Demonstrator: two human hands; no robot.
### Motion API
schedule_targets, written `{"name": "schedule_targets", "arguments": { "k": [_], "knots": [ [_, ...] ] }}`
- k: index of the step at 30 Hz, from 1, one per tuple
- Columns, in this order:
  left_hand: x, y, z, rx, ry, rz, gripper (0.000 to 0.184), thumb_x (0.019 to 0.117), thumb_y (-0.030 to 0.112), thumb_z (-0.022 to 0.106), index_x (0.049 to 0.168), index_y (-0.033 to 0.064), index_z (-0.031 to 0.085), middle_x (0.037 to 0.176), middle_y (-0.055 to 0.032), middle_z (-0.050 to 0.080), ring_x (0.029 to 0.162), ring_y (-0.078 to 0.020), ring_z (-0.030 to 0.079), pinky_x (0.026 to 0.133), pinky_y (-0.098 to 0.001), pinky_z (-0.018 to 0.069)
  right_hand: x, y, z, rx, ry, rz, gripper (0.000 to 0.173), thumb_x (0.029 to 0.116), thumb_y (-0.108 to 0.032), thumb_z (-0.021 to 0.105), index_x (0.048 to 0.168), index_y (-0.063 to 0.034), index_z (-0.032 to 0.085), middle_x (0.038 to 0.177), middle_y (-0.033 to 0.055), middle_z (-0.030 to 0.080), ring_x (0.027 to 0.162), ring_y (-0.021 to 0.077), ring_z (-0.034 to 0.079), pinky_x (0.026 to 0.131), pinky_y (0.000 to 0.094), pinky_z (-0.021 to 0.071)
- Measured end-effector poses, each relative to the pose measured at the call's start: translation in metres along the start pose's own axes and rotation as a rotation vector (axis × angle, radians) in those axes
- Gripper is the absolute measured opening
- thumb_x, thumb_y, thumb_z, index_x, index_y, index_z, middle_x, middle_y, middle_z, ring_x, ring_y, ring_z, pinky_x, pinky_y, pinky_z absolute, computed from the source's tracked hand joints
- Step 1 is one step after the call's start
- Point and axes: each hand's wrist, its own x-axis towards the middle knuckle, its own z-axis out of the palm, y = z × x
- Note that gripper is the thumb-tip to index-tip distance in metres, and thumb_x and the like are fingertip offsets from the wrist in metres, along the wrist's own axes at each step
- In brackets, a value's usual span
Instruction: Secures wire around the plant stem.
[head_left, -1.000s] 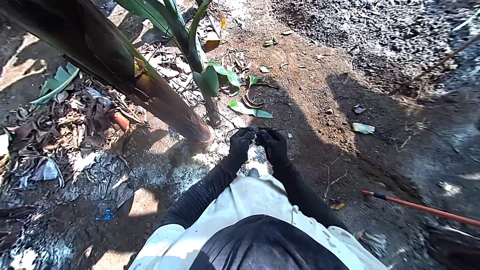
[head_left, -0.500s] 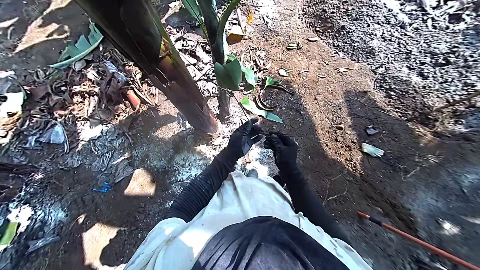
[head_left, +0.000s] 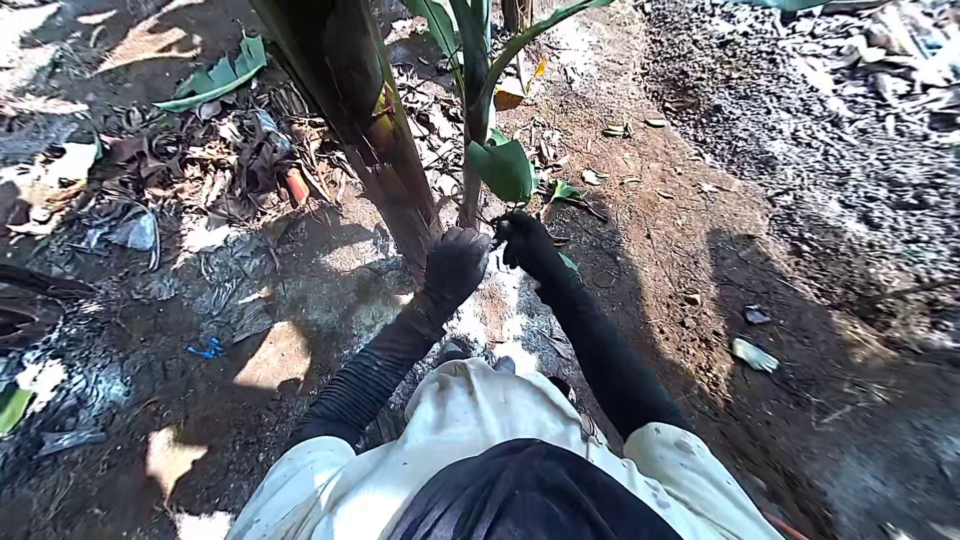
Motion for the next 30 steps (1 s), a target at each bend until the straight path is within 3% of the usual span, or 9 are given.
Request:
{"name": "schedule_targets", "arguments": {
  "k": [3,6,9,11,14,19,22,25,30],
  "knots": [
    [0.003,-0.030,0.004,0.018,0.299,0.229,0.023,0.0969,0.015,0.060,0.115,0.0134,0.073,0.117,-0.0140,0.072,0.116,-0.0350,0.065,0.099,-0.0492,0.0500,0.017,-0.022,-0.005,0.119,-0.186,-0.001,0.026,0.1059,-0.017,0.050,0.108,0.0045,0.066,0.071,0.0056,0.060,0.051,0.0097,0.052,0.050,0.0281,0.0491],
    [0.022,-0.047,-0.012,-0.091,0.219,0.291,0.027,0.0970,0.009,0.058,0.121,0.0095,0.070,0.130,-0.0175,0.068,0.127,-0.0375,0.060,0.111,-0.0532,0.0427,0.035,-0.034,0.002,0.176,-0.335,0.057,0.022,0.1046,-0.014,0.053,0.096,0.0002,0.067,0.066,-0.0018,0.060,0.050,0.0022,0.051,0.049,0.0204,0.0447],
    [0.038,-0.043,-0.022,-0.173,0.067,-0.032,0.029,0.0970,0.007,0.055,0.120,0.0036,0.073,0.113,-0.0178,0.075,0.105,-0.0342,0.072,0.094,-0.0497,0.0557,0.046,-0.044,0.005,0.219,-0.286,0.137,0.031,0.1082,-0.024,0.051,0.101,0.0006,0.067,0.068,0.0007,0.059,0.048,0.0048,0.048,0.046,0.0218,0.0422],
    [0.047,-0.038,-0.031,-0.211,-0.011,-0.194,0.028,0.0999,0.010,0.052,0.118,0.0007,0.071,0.114,-0.0186,0.073,0.107,-0.0318,0.072,0.097,-0.0469,0.0556,0.042,-0.053,0.008,0.239,-0.182,0.131,0.036,0.1098,-0.029,0.047,0.100,-0.0002,0.066,0.069,0.0008,0.059,0.048,0.0057,0.048,0.046,0.0227,0.0430],
    [0.056,-0.037,-0.041,-0.249,-0.077,-0.274,0.029,0.1003,0.012,0.050,0.116,-0.0007,0.071,0.113,-0.0187,0.073,0.110,-0.0303,0.071,0.100,-0.0458,0.0532,0.034,-0.063,0.006,0.205,-0.115,0.043,0.041,0.1111,-0.030,0.041,0.100,-0.0006,0.066,0.071,0.0013,0.061,0.051,0.0070,0.053,0.051,0.0256,0.0493],
    [0.065,-0.052,-0.060,-0.451,-0.225,-0.250,0.025,0.0991,0.017,0.055,0.109,0.0035,0.074,0.104,-0.0115,0.075,0.097,-0.0191,0.071,0.092,-0.0413,0.0547,0.027,-0.058,0.004,0.296,-0.131,-0.050,0.020,0.0994,-0.014,0.063,0.112,0.0005,0.068,0.080,0.0014,0.066,0.059,0.0058,0.056,0.056,0.0237,0.0515],
    [0.070,-0.059,-0.064,-0.519,-0.272,-0.185,0.021,0.0936,0.014,0.065,0.109,0.0034,0.073,0.104,-0.0105,0.073,0.092,-0.0173,0.069,0.088,-0.0395,0.0552,0.026,-0.055,0.009,0.651,-0.168,0.029,0.015,0.1022,-0.012,0.054,0.110,-0.0034,0.064,0.085,0.0017,0.067,0.064,0.0071,0.059,0.057,0.0228,0.0512],
    [0.068,-0.054,-0.063,-0.271,-0.177,-0.054,0.040,0.0871,0.011,0.071,0.126,0.0053,0.065,0.119,-0.0164,0.069,0.109,-0.0296,0.068,0.097,-0.0477,0.0542,0.026,-0.059,0.020,0.746,-0.133,0.103,0.019,0.1062,-0.016,0.047,0.107,-0.0052,0.063,0.084,0.0021,0.065,0.064,0.0083,0.058,0.054,0.0233,0.0492],
    [0.053,-0.074,-0.062,-0.093,0.081,0.476,0.027,0.1015,0.008,0.059,0.126,0.0073,0.071,0.105,-0.0233,0.071,0.093,-0.0392,0.070,0.083,-0.0489,0.0570,0.028,-0.070,0.019,0.546,-0.088,0.076,0.016,0.1034,-0.013,0.055,0.098,-0.0031,0.066,0.074,0.0003,0.064,0.054,0.0054,0.055,0.050,0.0211,0.0478]
  ]
}}
